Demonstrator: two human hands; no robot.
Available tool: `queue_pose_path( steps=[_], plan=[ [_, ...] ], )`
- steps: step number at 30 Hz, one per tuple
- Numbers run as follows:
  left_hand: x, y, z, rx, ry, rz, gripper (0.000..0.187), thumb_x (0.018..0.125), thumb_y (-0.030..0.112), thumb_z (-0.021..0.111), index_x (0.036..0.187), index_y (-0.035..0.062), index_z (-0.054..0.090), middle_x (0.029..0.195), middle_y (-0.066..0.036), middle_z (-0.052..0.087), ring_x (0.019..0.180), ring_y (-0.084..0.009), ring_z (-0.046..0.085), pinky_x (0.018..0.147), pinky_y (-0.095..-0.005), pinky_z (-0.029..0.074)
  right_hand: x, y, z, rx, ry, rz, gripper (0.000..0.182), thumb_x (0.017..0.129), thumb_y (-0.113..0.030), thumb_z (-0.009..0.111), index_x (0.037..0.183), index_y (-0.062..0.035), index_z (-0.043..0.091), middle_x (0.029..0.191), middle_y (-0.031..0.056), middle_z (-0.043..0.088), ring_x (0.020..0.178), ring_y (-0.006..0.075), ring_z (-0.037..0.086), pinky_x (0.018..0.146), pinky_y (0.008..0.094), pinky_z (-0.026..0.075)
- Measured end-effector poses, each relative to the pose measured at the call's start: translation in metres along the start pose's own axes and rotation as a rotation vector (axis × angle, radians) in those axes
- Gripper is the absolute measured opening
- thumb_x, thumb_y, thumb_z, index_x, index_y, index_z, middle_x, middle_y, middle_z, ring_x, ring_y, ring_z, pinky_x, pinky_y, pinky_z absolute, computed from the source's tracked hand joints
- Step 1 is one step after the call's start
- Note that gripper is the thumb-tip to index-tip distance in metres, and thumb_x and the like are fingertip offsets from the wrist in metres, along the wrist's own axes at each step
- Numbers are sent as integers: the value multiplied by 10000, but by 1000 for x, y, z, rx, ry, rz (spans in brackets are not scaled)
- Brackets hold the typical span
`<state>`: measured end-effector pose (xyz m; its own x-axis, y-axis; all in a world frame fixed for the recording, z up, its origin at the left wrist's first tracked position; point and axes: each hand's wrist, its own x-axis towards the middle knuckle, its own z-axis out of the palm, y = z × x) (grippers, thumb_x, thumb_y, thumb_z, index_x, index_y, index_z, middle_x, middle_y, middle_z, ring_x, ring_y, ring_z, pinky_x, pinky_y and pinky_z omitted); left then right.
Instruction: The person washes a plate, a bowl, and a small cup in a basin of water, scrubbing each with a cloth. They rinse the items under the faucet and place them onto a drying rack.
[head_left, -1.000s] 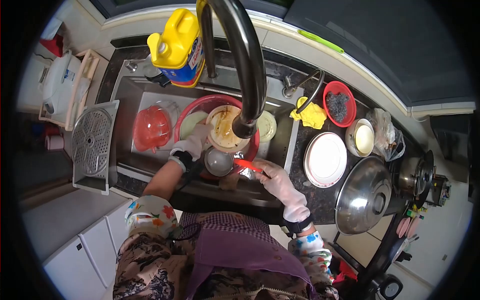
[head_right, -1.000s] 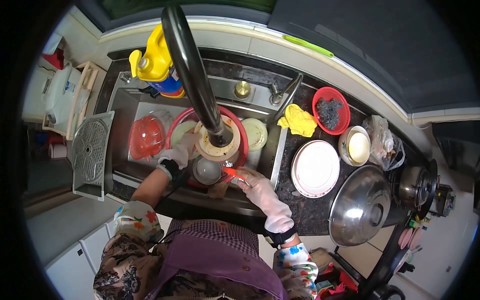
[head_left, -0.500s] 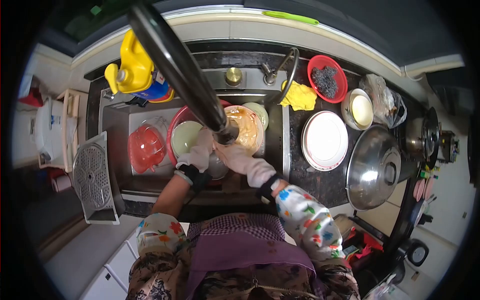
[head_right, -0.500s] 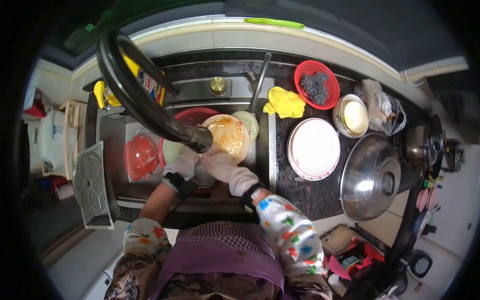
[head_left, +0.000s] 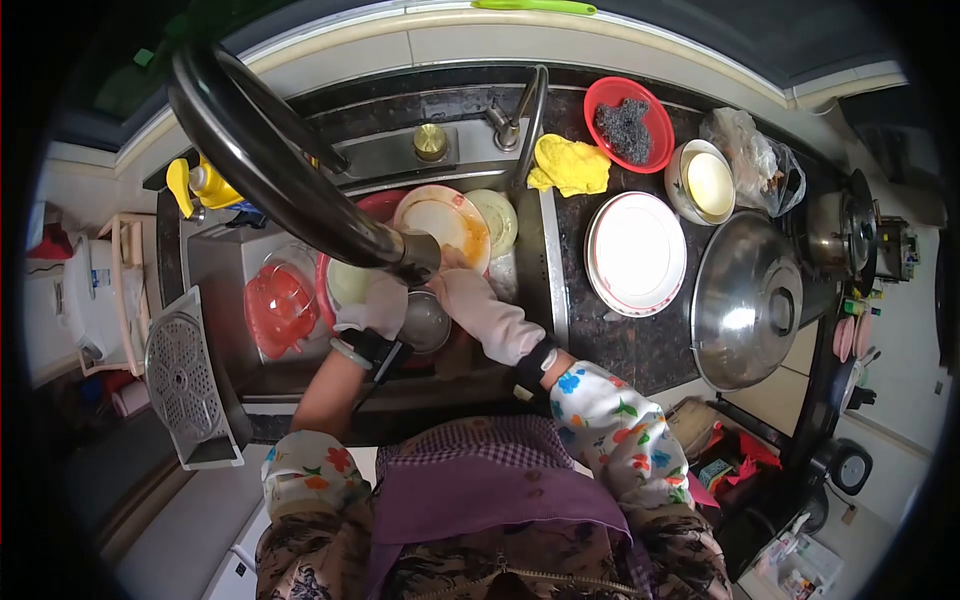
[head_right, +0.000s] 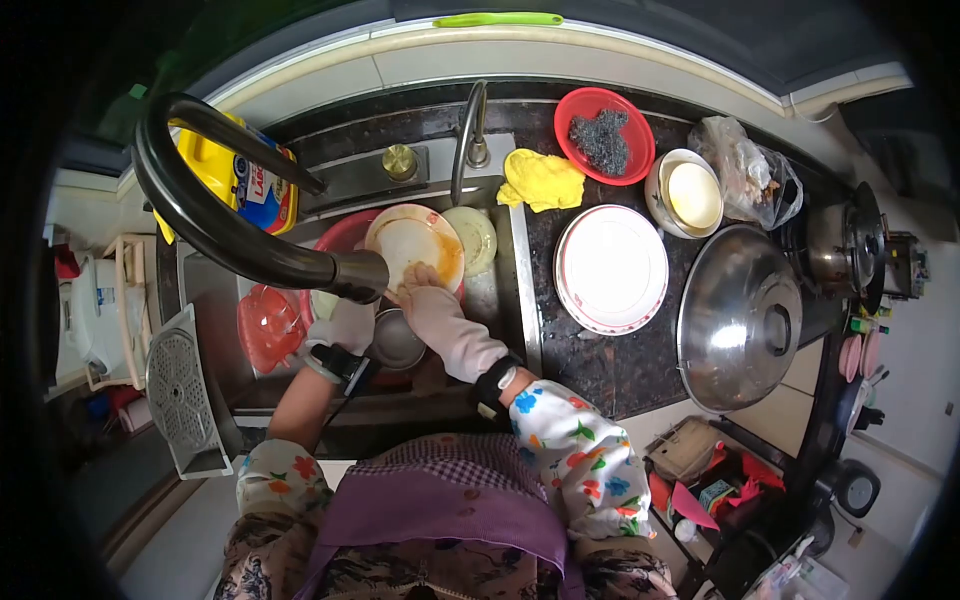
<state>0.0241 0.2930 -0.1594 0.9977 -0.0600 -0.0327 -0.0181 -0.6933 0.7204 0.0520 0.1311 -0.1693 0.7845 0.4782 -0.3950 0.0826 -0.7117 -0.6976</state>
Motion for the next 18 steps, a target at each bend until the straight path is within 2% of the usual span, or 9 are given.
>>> queue_pose_path(
  steps=[3,6,7,8,10,11,12,14,18],
  plan=[
    [6,15,-6,-126,48,11,267,929,135,415,1158,30,503,1100,-127,541,1033,-210,526,889,-348,425,2,-31,-32,-371,89,47,553,907,-403,352,1357,-82,356,1415,116,344,1336,266,267,1072,488,203],
    [5,39,-11,-205,94,-27,260,950,133,395,1158,18,501,1100,-121,536,1047,-190,510,905,-339,410,37,16,-31,-87,109,120,472,893,-331,423,1291,-79,439,1354,132,425,1294,275,339,1051,456,255],
    [5,44,-10,-216,100,-53,259,957,132,388,1158,15,501,1100,-119,534,1052,-183,504,910,-335,405,32,16,-16,-465,451,-4,419,889,-315,433,1222,-64,480,1233,149,523,1196,278,450,991,359,355],
    [4,48,-8,-225,100,-75,258,964,131,382,1158,11,500,1100,-118,532,1057,-177,499,915,-332,399,32,22,-9,-462,452,2,419,889,-315,433,1222,-64,480,1233,149,523,1196,278,450,991,359,355],
    [10,-1,29,-705,155,-123,273,956,132,403,1183,12,497,1109,-121,533,1047,-174,504,905,-317,402,16,-10,-36,-157,-77,245,371,896,-284,441,1175,-53,520,1153,136,574,1141,263,501,948,290,396],
    [12,-21,40,-1180,211,-171,294,949,133,424,1207,13,495,1118,-125,534,1038,-170,510,895,-302,404,21,12,-10,-108,-41,114,362,911,-271,434,1168,-43,550,1186,121,566,1189,232,475,992,289,368],
    [13,-25,36,-1181,211,-177,294,949,133,424,1207,13,495,1118,-125,534,1038,-170,510,895,-302,404,23,25,0,-107,-46,117,362,911,-271,434,1168,-43,550,1186,121,566,1189,232,475,992,289,368],
    [13,-24,17,-124,-158,-36,333,945,140,440,1255,20,461,1144,-116,526,1049,-159,505,887,-290,404,32,43,12,-241,186,19,395,909,-280,435,1210,-33,497,1219,144,534,1190,257,470,1005,317,359],
    [22,107,-23,-828,20,-342,352,953,117,384,1292,43,448,1167,-118,533,1071,-164,497,914,-280,391,53,64,12,-506,673,-199,486,905,-298,436,1295,-12,393,1286,190,469,1192,307,460,1031,375,342]
  ],
)
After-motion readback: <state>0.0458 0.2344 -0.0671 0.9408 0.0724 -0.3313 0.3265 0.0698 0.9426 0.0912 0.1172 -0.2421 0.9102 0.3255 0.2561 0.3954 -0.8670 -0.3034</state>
